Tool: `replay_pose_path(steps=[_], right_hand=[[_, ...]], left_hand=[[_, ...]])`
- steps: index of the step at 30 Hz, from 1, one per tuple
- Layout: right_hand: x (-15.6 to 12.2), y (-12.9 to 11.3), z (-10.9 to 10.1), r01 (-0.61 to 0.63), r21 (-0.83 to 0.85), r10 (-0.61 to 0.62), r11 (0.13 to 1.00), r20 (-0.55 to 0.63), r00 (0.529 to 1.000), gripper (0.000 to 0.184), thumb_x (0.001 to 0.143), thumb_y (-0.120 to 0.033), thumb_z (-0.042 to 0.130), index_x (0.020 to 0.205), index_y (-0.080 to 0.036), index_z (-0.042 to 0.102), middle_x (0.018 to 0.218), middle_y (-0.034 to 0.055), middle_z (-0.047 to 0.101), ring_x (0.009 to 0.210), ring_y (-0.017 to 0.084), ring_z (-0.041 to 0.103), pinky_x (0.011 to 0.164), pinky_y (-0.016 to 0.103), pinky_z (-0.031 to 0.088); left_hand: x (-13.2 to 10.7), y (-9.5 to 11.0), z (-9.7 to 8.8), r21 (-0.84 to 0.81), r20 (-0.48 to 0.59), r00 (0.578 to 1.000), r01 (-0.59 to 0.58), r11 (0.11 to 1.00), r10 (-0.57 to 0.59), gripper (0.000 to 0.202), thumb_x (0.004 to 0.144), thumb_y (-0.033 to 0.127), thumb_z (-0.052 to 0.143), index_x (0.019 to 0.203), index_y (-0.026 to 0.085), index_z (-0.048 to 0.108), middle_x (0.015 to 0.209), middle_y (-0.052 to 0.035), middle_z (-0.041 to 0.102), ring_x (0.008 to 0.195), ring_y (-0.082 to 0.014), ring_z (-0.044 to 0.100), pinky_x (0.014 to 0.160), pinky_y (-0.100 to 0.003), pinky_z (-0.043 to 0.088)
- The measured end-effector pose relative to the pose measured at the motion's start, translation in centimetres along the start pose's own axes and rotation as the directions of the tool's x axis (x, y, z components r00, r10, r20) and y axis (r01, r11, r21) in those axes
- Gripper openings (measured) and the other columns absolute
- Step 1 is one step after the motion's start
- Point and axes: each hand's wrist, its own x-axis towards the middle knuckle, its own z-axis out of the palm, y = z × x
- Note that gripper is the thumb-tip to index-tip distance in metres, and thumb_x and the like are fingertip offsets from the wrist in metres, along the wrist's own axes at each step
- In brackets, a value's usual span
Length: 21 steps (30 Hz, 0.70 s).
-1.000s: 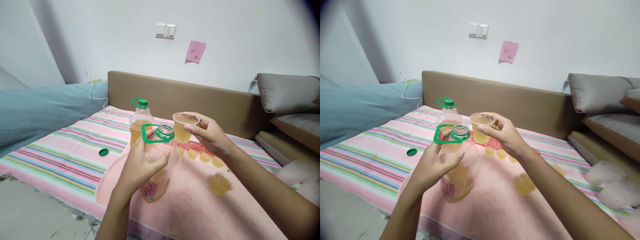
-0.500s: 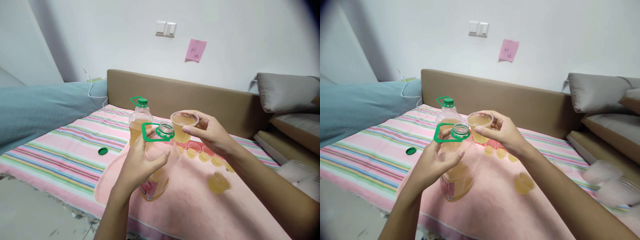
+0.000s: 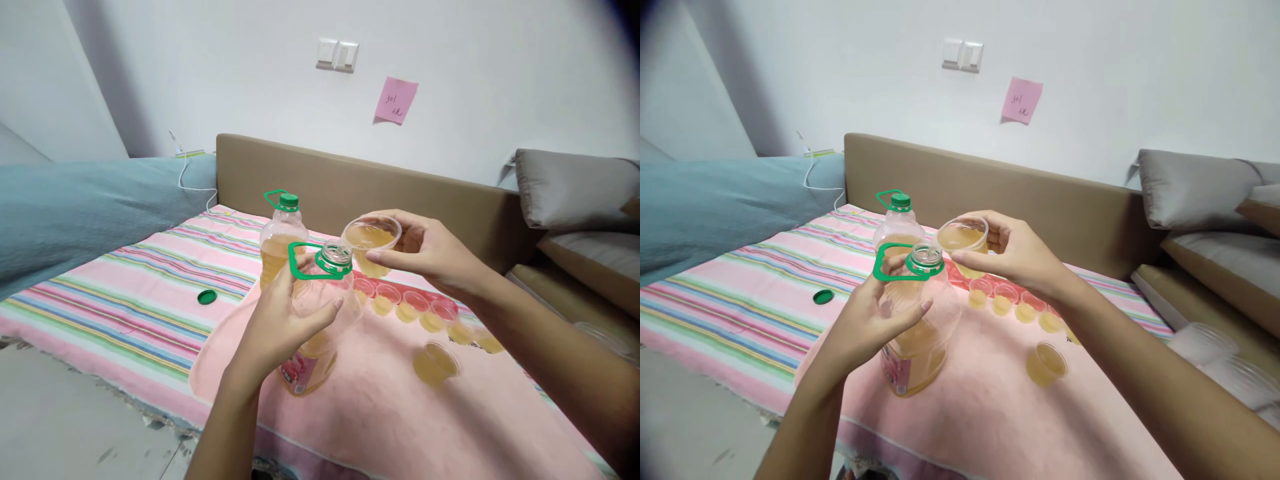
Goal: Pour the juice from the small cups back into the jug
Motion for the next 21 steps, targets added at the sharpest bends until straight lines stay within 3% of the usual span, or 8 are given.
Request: replay_pose_path(steps=[21], right_hand=[[0.9, -1.5, -1.1, 0.014, -0.144, 0.001, 0.989, 0.102, 0.995, 0.050, 0.077, -0.044, 0.097, 0.123, -0.034, 0.079, 0.132, 0.0032, 0.081, 0.127, 0.031, 0.076, 0.116, 0.049, 0.059]], left_hand=[[0.0, 0.0, 0.0, 0.027, -0.011, 1.000, -0.013, 1.000, 0.013, 0.061, 0.090, 0.039, 0.084, 0.144, 0.024, 0.060, 0.150, -0.0094, 0.068, 0.146, -0.0349, 0.059, 0.125, -0.052, 0.045]])
